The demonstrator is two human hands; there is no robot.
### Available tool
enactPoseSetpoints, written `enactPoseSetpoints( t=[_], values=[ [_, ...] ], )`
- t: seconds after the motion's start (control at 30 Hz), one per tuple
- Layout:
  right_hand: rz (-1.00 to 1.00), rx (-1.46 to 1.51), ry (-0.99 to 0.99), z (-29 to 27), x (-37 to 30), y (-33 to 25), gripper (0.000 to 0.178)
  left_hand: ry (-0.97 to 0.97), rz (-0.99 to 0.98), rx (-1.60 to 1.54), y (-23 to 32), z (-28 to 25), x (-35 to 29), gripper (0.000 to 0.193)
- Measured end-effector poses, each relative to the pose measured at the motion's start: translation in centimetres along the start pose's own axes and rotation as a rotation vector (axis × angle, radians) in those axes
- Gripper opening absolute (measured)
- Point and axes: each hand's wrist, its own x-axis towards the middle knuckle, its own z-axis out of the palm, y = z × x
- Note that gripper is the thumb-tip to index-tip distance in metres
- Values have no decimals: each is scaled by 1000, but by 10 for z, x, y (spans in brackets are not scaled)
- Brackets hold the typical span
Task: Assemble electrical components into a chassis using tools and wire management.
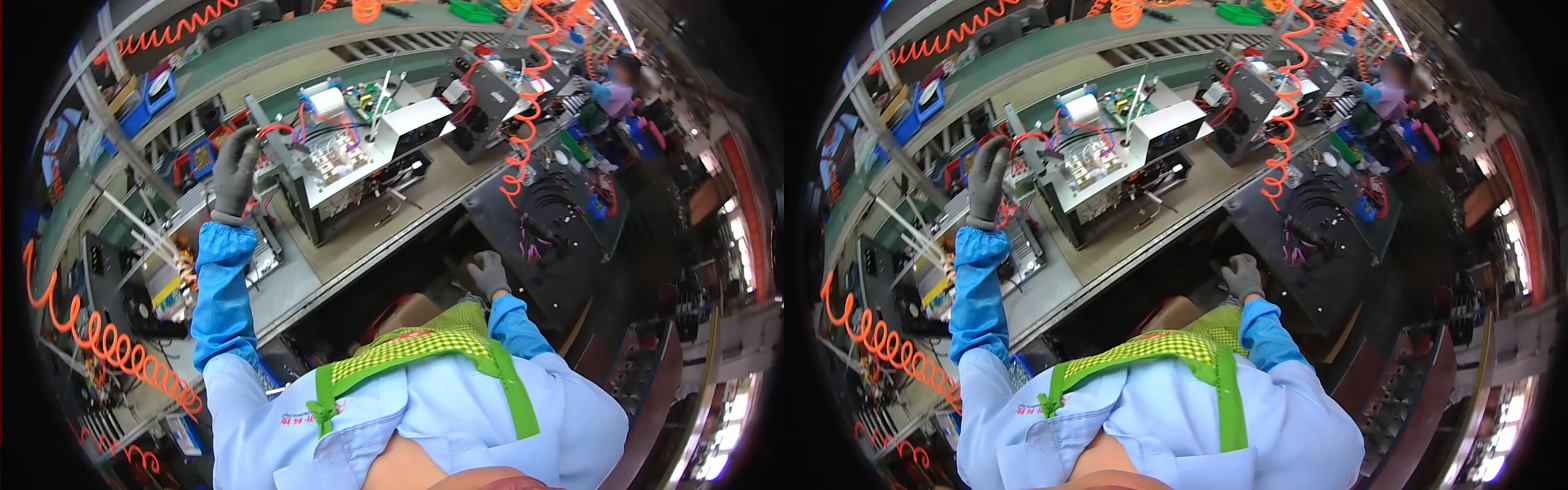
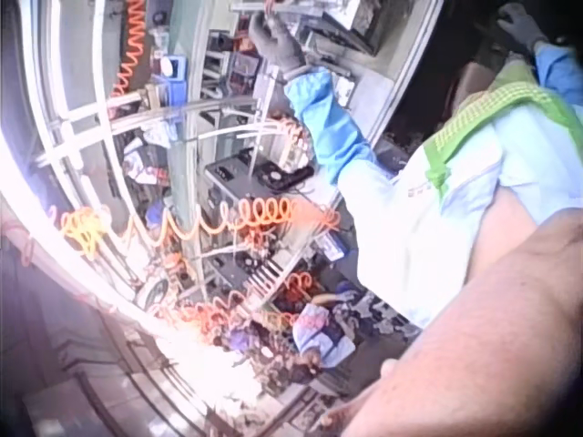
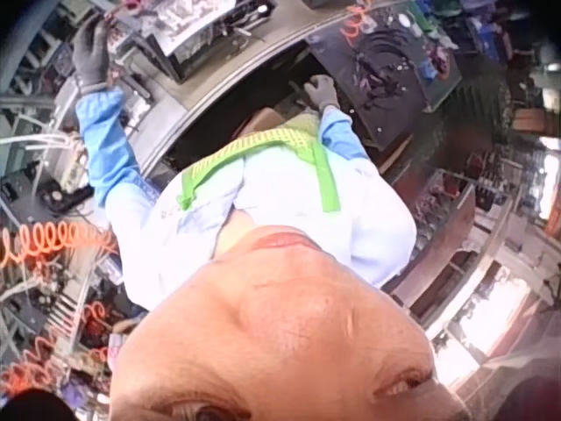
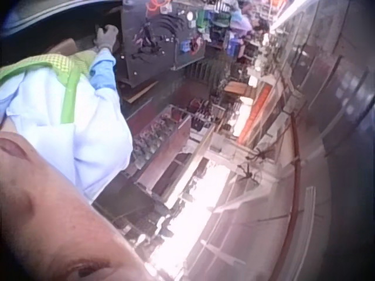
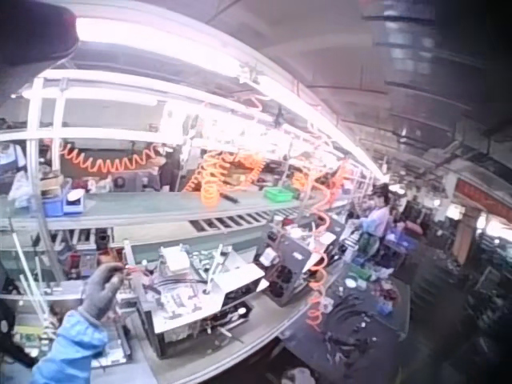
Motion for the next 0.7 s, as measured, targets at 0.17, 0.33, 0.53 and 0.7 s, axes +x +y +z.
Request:
enactPoseSetpoints(
  t=[0.17,0.33,0.53,0.7],
  values=[
    [-109,-25,117,-23,41,-49,36,-170,-20,109,-20,41,24,31],
    [-157,-26,164,-44,101,-70,35,-150,130,324,-44,51,42,27],
    [-397,32,407,-41,257,-77,34,-79,-71,360,-66,36,91,37],
    [-516,-109,813,-101,382,-126,34,-55,-122,478,-121,30,89,53]
  ],
)
